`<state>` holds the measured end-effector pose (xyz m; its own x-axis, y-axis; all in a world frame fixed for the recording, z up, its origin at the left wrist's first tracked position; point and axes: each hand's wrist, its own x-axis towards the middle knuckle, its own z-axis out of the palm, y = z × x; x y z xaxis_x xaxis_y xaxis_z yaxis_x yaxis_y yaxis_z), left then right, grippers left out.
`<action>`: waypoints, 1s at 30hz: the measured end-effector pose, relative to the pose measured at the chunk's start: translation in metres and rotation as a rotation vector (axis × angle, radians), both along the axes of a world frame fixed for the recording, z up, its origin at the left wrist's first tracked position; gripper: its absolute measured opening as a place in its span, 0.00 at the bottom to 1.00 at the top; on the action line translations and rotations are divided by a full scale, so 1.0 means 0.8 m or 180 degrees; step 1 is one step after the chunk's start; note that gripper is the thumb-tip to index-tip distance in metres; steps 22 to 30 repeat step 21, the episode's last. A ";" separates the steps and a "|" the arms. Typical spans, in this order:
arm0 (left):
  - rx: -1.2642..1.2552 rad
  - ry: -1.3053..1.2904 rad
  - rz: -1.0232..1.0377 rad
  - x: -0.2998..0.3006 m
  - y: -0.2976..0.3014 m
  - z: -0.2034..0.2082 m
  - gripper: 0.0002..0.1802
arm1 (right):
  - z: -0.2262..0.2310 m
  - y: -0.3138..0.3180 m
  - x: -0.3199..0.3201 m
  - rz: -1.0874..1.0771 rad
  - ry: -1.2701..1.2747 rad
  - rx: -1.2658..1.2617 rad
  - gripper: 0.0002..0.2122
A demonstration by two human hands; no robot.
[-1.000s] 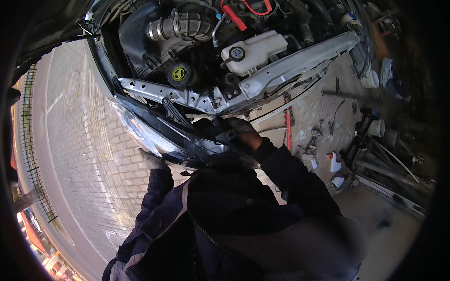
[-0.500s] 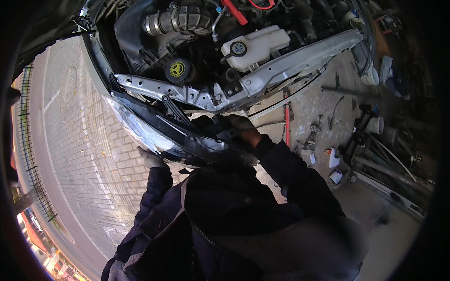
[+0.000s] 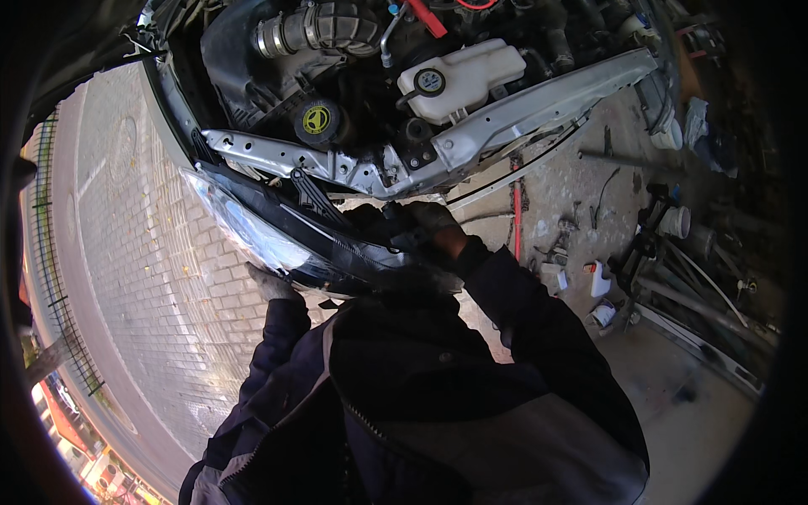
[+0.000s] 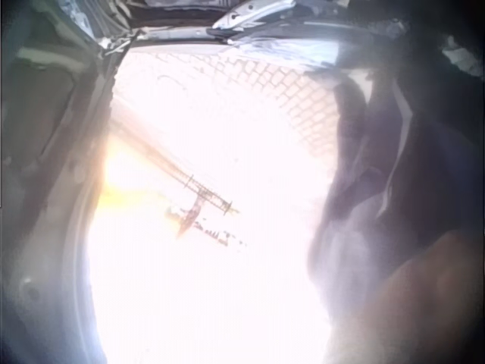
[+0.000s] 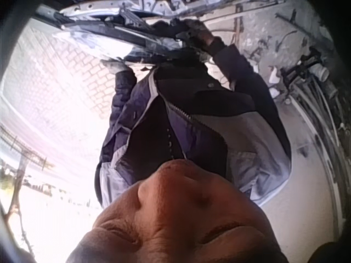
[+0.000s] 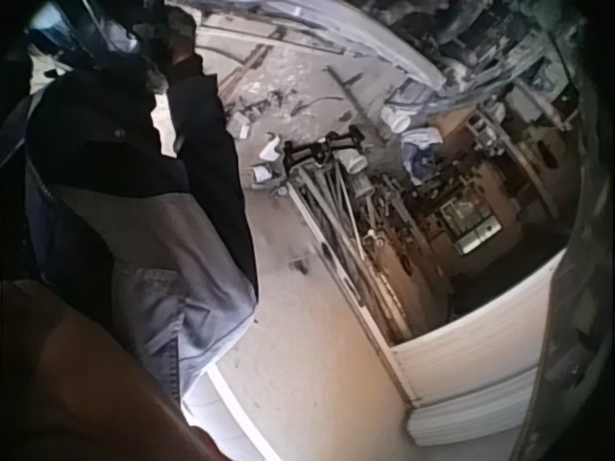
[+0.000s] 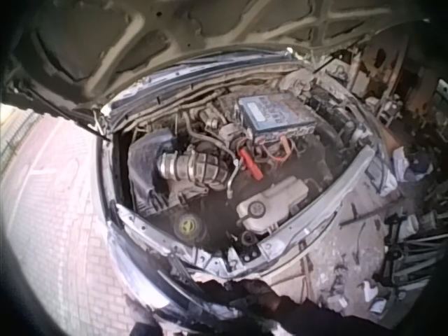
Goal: The person uses pliers to loosen and remove a hose clamp from a black rubber hose in the engine bay, then retrieves a headlight assembly and positions it into the front of the vehicle. The task ends with the headlight being aligned but not fully secured.
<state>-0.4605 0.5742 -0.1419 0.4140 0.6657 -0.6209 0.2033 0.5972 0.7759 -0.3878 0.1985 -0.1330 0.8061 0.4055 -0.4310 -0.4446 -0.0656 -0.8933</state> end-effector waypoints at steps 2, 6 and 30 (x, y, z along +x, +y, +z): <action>0.0014 0.0147 0.0067 0.001 0.000 0.000 0.48 | 0.004 -0.001 0.005 0.0208 -0.0327 -0.0267 0.16; 0.0080 0.0065 0.0019 0.001 0.000 -0.003 0.47 | 0.012 0.001 0.012 0.0342 -0.0518 -0.0197 0.22; 0.0255 -0.0288 0.0079 -0.008 0.007 -0.056 0.38 | -0.132 -0.048 0.021 0.1086 -0.0754 -0.1808 0.20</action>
